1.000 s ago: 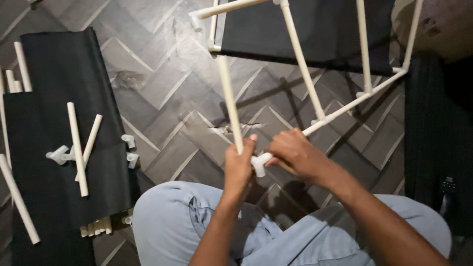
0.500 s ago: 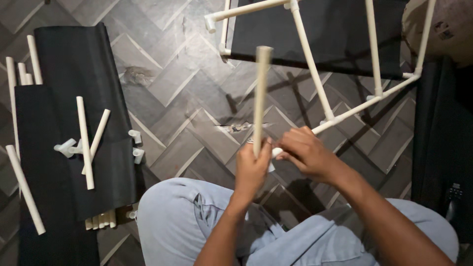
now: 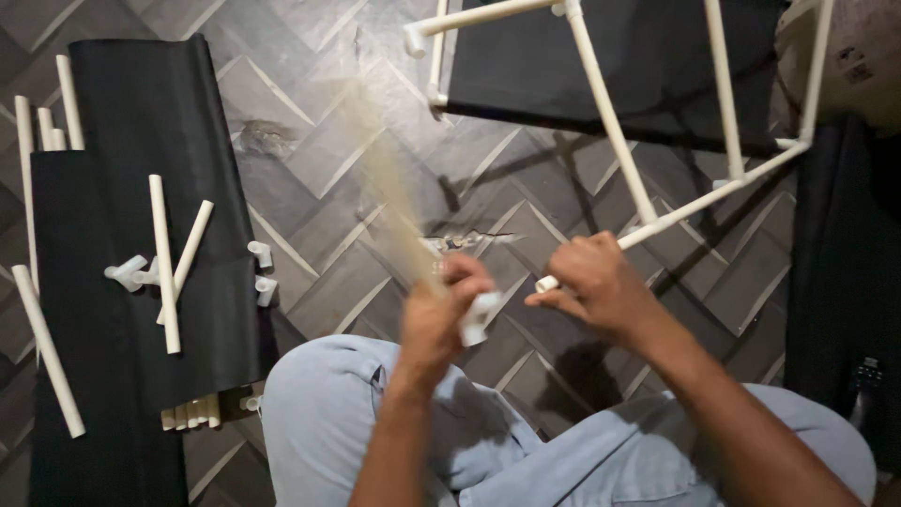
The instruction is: The person assembles a small folding chair by connecting white plastic rods and joints to a black fabric seat. They insert rods into joints, attach the seat to the frame, and secure the structure.
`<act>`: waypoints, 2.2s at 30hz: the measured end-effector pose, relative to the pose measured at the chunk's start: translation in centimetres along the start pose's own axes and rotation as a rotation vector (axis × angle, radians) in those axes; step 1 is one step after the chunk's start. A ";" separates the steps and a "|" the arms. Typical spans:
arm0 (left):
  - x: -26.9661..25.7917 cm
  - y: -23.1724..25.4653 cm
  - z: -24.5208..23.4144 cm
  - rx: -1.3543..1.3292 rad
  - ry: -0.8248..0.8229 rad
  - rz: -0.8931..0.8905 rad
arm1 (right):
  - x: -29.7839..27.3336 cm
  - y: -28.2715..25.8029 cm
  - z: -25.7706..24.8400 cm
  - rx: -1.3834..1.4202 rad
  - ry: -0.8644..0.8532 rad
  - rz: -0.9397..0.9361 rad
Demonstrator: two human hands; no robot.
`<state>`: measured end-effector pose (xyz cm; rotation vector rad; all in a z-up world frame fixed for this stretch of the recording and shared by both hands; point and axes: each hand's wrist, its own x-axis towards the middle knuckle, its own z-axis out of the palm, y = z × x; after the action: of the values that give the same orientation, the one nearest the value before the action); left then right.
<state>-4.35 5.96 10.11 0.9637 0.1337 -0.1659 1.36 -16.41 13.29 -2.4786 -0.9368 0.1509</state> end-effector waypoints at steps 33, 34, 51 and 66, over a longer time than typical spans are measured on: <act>0.4 3.3 -27.5 1.129 1.330 0.113 | -1.4 -2.6 5.8 -0.121 -0.668 0.055; 1.2 3.7 -26.3 1.158 1.259 0.219 | -1.4 -2.4 5.9 -0.144 -0.694 0.057; 7.0 3.5 -3.6 0.810 0.133 0.132 | -2.2 2.8 4.0 -0.476 -0.968 0.428; -0.2 -4.6 1.0 0.595 -0.083 0.063 | -1.1 0.4 2.3 1.209 0.083 0.672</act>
<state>-5.44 2.56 7.03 1.5491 -0.0273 -0.1911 0.09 -16.47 11.03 -1.5025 0.1283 0.6125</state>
